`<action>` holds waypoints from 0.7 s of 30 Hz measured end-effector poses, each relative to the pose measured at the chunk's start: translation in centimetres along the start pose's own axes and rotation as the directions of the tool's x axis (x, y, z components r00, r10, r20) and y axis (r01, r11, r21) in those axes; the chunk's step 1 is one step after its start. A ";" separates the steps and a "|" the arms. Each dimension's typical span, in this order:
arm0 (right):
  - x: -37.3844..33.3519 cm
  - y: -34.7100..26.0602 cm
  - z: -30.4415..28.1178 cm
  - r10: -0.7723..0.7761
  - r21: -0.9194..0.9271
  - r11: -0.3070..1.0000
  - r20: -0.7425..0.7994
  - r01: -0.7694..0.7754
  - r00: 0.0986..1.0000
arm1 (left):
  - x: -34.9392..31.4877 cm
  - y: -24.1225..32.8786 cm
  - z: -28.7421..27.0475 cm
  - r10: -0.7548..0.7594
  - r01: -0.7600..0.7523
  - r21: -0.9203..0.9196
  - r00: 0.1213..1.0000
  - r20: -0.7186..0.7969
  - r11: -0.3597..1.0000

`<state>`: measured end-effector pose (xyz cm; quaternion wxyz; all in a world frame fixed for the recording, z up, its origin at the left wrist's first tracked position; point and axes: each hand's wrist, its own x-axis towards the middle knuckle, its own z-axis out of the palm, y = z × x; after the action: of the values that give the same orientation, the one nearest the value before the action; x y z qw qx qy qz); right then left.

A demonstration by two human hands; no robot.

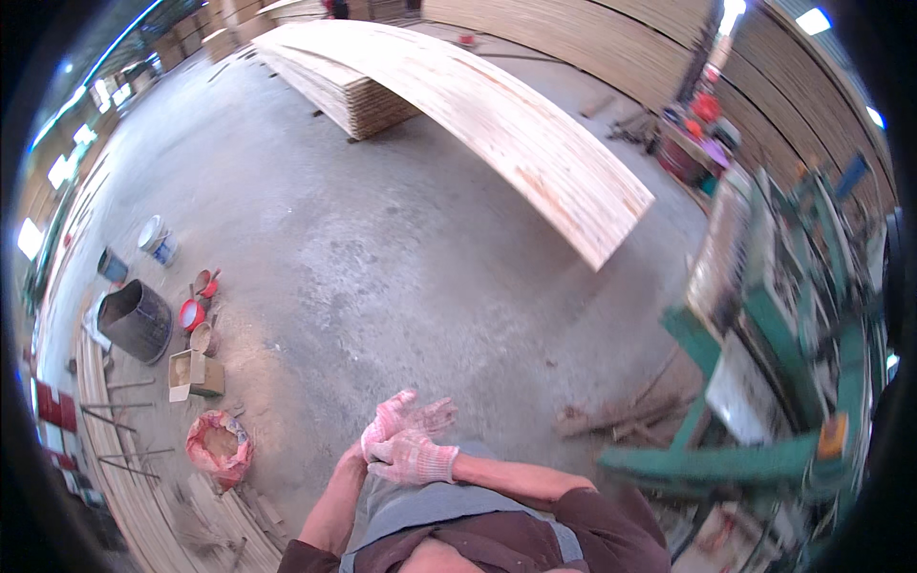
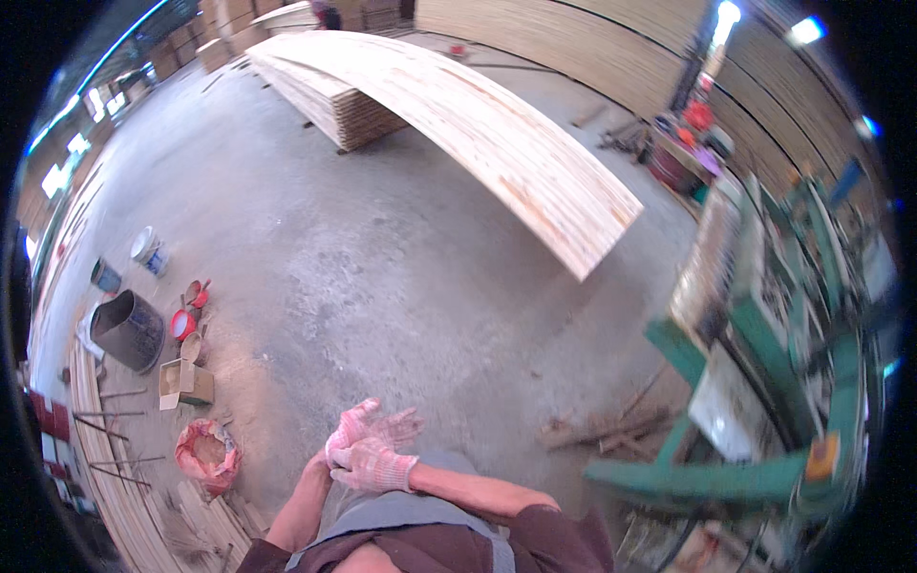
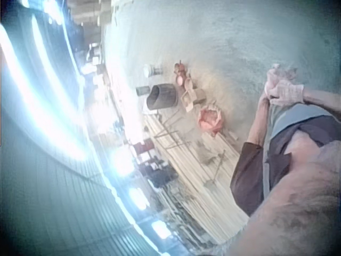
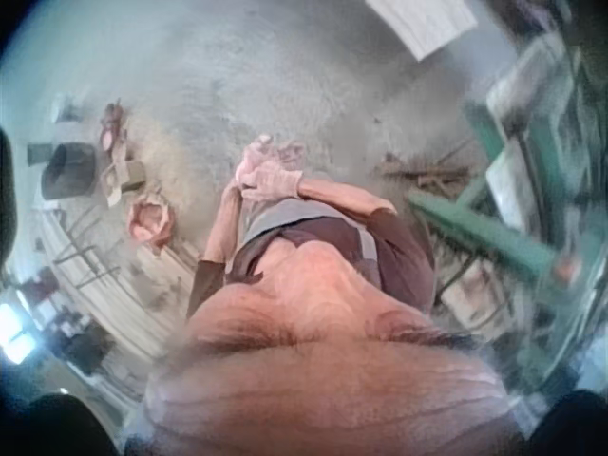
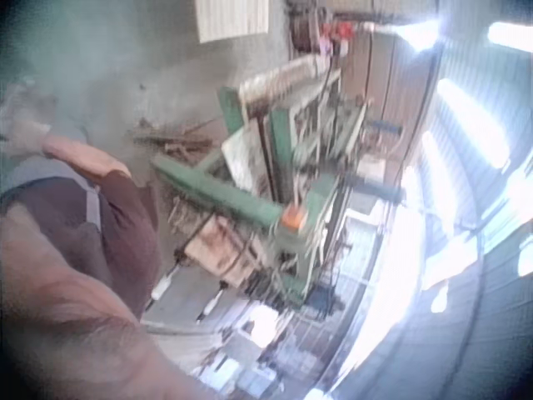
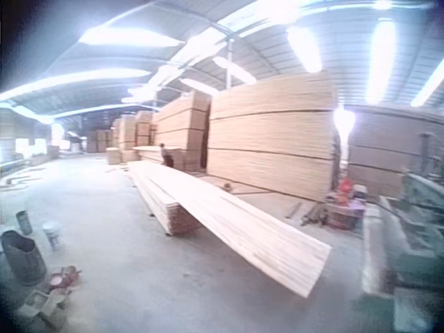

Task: The person removes blue gloves and puts on pink gloves in a woodworking workshop. They then pick up long wooden planks from a stack and place them onto a metal rack, repeating this process several times.

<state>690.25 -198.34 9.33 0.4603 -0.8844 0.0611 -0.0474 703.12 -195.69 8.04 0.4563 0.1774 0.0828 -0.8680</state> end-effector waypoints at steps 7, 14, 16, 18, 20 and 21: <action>15.7 17.1 -17.6 0.076 -0.073 0.995 0.101 -0.069 0.992 | 13.8 23.2 -7.2 0.391 -0.411 0.238 0.912 0.126 0.880; 13.3 43.5 -36.5 0.934 0.923 0.291 -0.217 -0.251 0.283 | 21.8 48.8 -0.7 0.549 -0.525 0.172 0.823 -0.143 0.833; 9.1 50.3 -40.1 0.966 0.948 0.256 -0.256 -0.191 0.025 | 24.4 55.2 1.2 0.531 -0.510 0.166 0.839 -0.120 0.844; 7.3 56.9 -44.3 0.982 0.988 0.154 -0.155 -0.023 -0.109 | 27.8 61.0 3.8 0.542 -0.506 0.230 0.829 -0.135 0.832; 5.2 65.4 -49.6 0.983 0.986 0.149 -0.155 -0.069 -0.094 | 32.0 66.2 4.8 0.540 -0.496 0.229 0.816 -0.205 0.837; 7.7 67.9 -53.6 0.984 0.988 0.153 -0.155 -0.028 -0.090 | 33.3 68.1 4.6 0.548 -0.507 0.218 0.807 -0.219 0.834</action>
<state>685.97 -281.48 -15.45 0.6092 -0.2042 0.6977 -0.3169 740.71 -261.32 0.72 0.6493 0.3446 0.0269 -0.6775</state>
